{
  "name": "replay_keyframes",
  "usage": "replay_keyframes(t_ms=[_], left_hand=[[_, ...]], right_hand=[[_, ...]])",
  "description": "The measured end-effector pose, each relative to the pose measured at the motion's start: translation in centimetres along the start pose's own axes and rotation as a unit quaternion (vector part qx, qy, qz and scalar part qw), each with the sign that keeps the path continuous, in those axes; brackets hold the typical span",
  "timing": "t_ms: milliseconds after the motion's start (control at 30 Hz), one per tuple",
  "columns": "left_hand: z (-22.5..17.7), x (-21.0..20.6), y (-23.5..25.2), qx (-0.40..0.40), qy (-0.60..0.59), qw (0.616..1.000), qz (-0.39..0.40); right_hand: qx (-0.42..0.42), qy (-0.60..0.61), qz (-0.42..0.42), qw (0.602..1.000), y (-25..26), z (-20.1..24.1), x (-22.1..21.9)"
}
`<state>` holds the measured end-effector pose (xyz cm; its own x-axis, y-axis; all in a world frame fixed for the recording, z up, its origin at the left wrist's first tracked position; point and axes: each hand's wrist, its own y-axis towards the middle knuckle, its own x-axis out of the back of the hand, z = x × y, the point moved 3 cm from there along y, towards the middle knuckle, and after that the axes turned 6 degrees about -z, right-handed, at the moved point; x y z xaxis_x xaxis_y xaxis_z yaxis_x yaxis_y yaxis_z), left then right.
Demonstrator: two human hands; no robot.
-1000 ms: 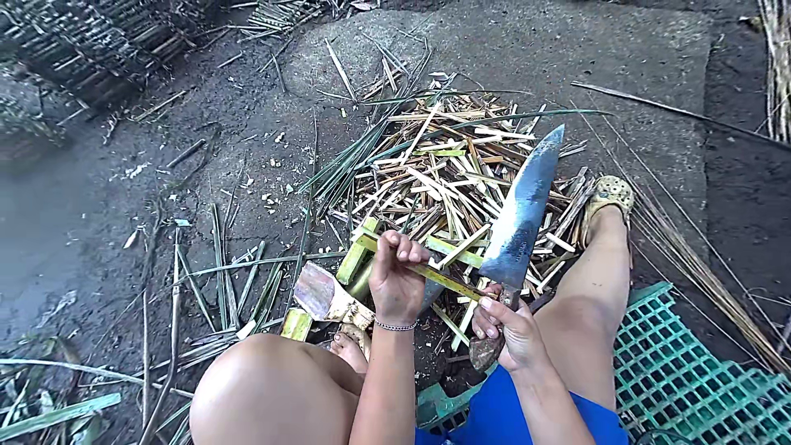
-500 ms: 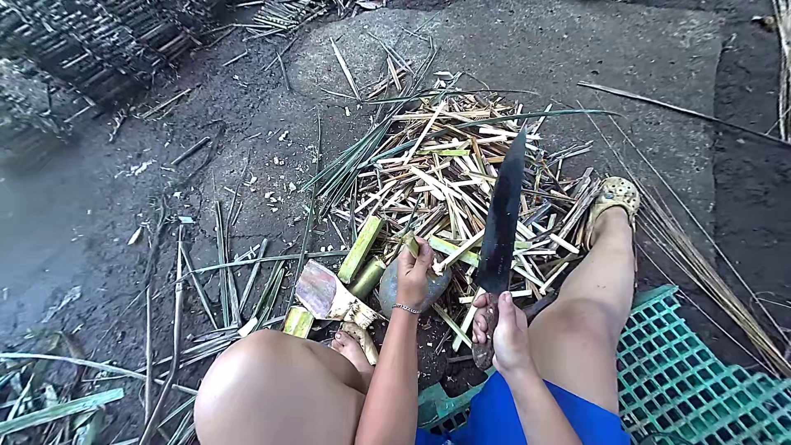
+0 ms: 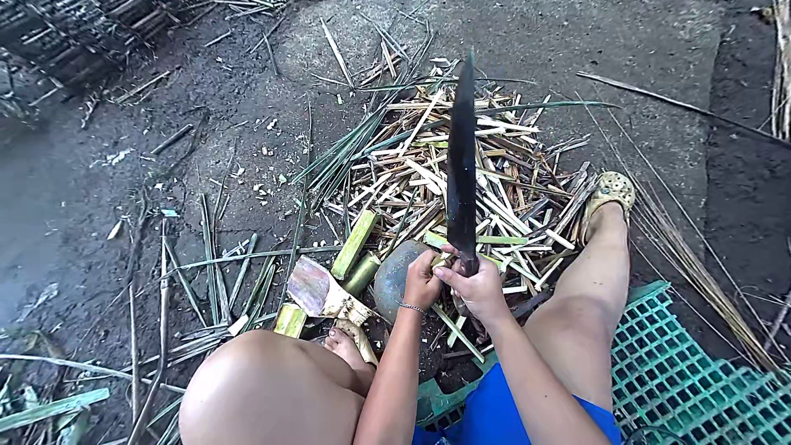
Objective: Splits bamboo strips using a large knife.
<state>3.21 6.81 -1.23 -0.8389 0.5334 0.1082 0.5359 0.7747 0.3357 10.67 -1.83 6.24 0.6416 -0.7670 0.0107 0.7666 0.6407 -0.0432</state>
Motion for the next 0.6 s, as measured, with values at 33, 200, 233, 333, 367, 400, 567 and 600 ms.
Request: replay_keyframes(t_ms=[33,200,233,333,367,400,567,600], left_hand=[[0.0,-0.1,-0.1,-0.007,0.0,1.0,0.002],[0.3,-0.3,-0.4,-0.023,0.013,0.999,-0.023],[0.3,-0.3,-0.5,-0.026,0.015,0.999,-0.026],[0.2,-0.1,-0.5,-0.036,0.019,0.999,-0.031],[0.2,0.0,-0.4,-0.037,0.019,0.999,-0.027],[0.3,0.2,-0.4,-0.03,0.018,0.999,-0.019],[1.2,0.3,-1.9,-0.013,0.061,0.998,-0.024],[1.1,0.1,-2.2,-0.025,0.078,0.996,-0.046]], right_hand=[[0.005,-0.008,0.012,1.0,0.4,0.0,0.0],[0.038,-0.017,0.035,0.999,0.6,0.1,0.0],[0.043,-0.015,0.034,0.998,0.5,0.1,-0.1],[0.051,-0.003,0.024,0.998,0.4,0.0,-0.4],[0.052,0.0,0.021,0.998,0.5,0.0,-0.5],[0.052,0.0,0.019,0.998,0.6,0.0,-0.5],[0.043,-0.059,0.013,0.997,1.4,0.2,-0.5],[0.038,-0.062,0.012,0.997,1.4,0.3,-0.6]])
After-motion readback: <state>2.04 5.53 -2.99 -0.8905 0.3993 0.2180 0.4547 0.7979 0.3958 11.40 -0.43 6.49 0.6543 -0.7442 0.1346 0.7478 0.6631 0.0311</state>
